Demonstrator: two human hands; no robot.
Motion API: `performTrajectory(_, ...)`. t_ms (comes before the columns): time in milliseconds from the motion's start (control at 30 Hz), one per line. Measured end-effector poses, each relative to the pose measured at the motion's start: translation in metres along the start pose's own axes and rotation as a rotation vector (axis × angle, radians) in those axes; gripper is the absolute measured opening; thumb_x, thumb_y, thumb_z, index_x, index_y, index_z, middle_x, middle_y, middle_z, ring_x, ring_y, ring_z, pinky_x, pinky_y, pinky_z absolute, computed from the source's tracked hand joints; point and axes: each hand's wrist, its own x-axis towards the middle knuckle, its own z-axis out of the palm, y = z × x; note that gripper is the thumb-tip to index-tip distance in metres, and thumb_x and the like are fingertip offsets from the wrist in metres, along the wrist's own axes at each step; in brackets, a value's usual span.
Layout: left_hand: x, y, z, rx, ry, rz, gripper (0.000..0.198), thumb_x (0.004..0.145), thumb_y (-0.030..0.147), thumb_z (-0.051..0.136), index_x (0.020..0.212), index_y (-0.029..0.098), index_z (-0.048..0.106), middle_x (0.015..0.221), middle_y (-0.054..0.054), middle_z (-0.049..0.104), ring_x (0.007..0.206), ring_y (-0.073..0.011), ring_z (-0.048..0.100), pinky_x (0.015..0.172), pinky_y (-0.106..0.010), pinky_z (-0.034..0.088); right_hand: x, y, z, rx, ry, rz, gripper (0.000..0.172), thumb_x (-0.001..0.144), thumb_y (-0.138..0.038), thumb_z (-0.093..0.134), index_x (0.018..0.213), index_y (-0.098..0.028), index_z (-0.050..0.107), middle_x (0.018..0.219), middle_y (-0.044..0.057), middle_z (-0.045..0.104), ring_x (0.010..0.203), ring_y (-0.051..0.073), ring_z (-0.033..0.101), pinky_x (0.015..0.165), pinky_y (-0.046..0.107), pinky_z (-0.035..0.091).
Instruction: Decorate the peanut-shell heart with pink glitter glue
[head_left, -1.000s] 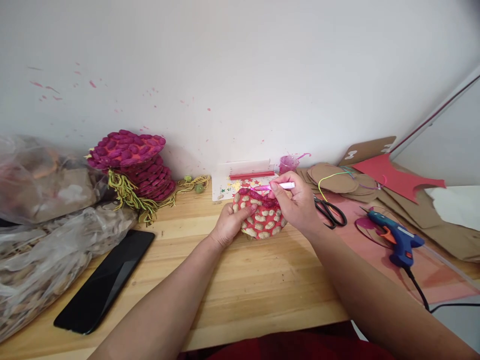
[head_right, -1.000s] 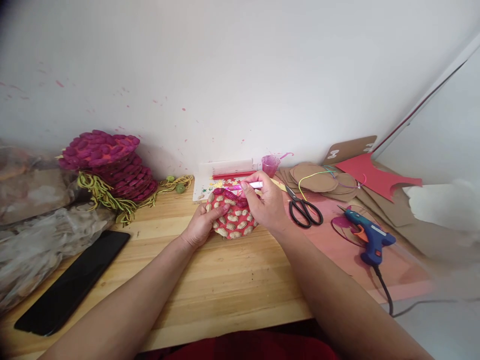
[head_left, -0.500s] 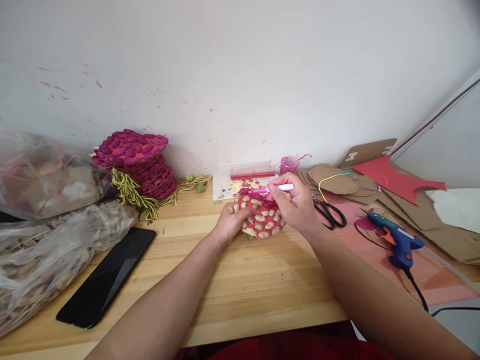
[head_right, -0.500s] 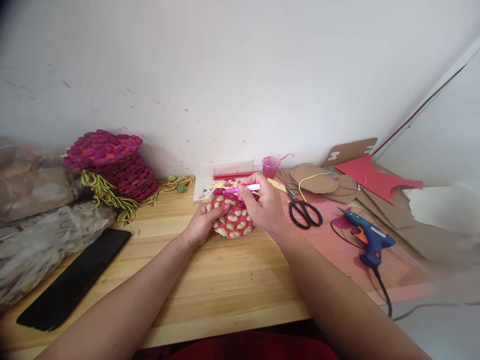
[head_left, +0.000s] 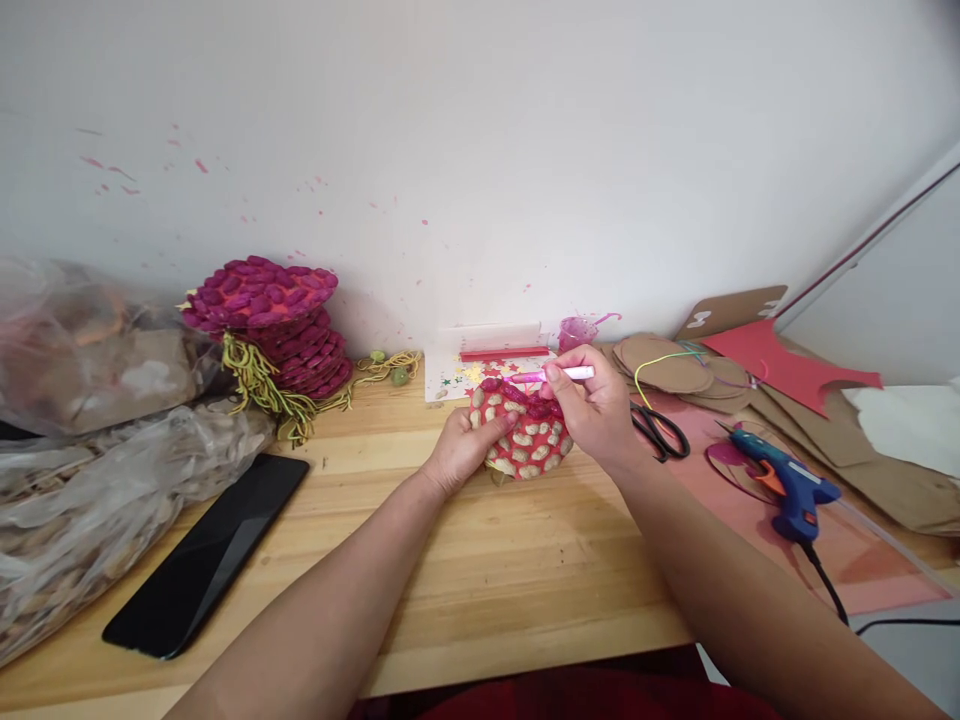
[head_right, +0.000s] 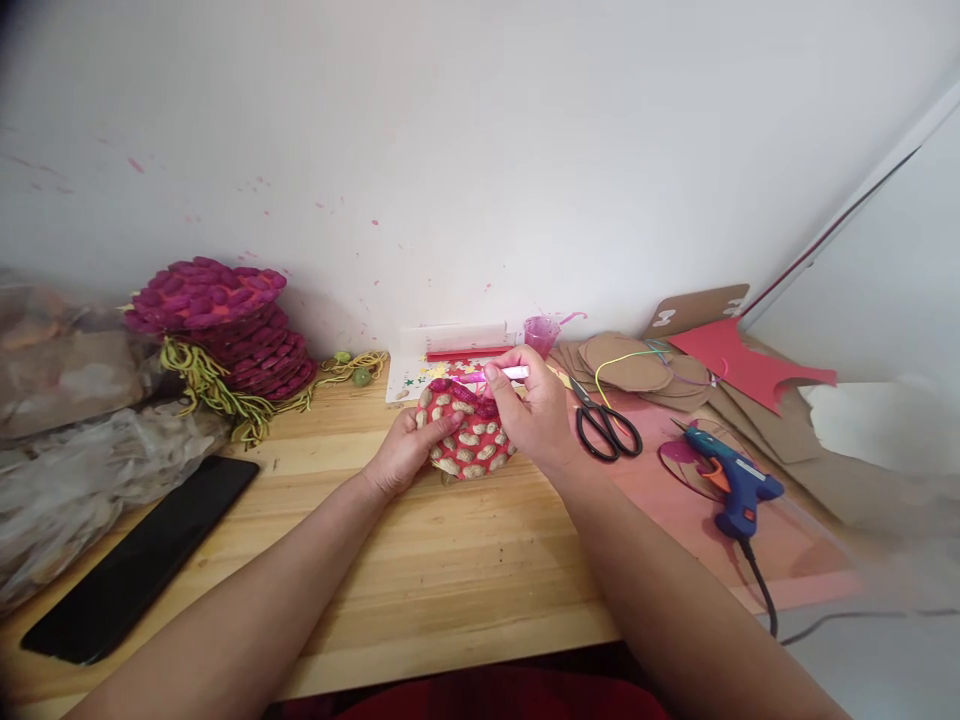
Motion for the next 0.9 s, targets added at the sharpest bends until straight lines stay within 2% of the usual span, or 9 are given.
performTrajectory(300, 0.002, -0.001, -0.001, 0.126, 0.060, 0.044, 0.051, 0.069, 0.056, 0.086, 0.099, 0.015, 0.078, 0.099, -0.012, 0.081, 0.085, -0.0254, 0.076, 0.082, -0.037, 0.060, -0.004, -0.016, 0.001, -0.010, -0.046, -0.074, 0.016, 0.097, -0.036, 0.061, 0.090, -0.023, 0.059, 0.071, -0.001, 0.064, 0.063, 0.014, 0.058, 0.062, 0.028, 0.044)
performTrajectory(500, 0.004, -0.002, -0.003, 0.254, 0.061, 0.071, 0.048, 0.074, 0.057, 0.082, 0.092, 0.013, 0.077, 0.090, -0.011, 0.081, 0.077, -0.0230, 0.074, 0.073, -0.032, 0.059, -0.008, -0.024, 0.006, -0.028, -0.128, -0.159, 0.012, 0.097, -0.032, 0.061, 0.091, -0.022, 0.062, 0.080, 0.002, 0.067, 0.076, 0.016, 0.063, 0.072, 0.032, 0.048)
performTrajectory(600, 0.002, -0.001, -0.001, 0.244, 0.055, 0.069, 0.047, 0.073, 0.057, 0.082, 0.091, 0.013, 0.076, 0.087, -0.010, 0.080, 0.072, -0.0217, 0.073, 0.069, -0.031, 0.058, -0.009, -0.022, 0.007, -0.004, -0.148, -0.137, 0.011, 0.098, -0.032, 0.060, 0.095, -0.022, 0.062, 0.082, 0.002, 0.067, 0.075, 0.016, 0.064, 0.071, 0.032, 0.049)
performTrajectory(900, -0.001, 0.002, 0.002, 0.133, 0.049, 0.039, 0.049, 0.066, 0.056, 0.088, 0.089, 0.014, 0.076, 0.083, -0.009, 0.080, 0.070, -0.0218, 0.073, 0.068, -0.032, 0.058, -0.007, -0.019, 0.006, -0.078, -0.087, -0.170, 0.012, 0.098, -0.034, 0.061, 0.092, -0.023, 0.061, 0.082, 0.003, 0.068, 0.076, 0.018, 0.064, 0.071, 0.033, 0.050)
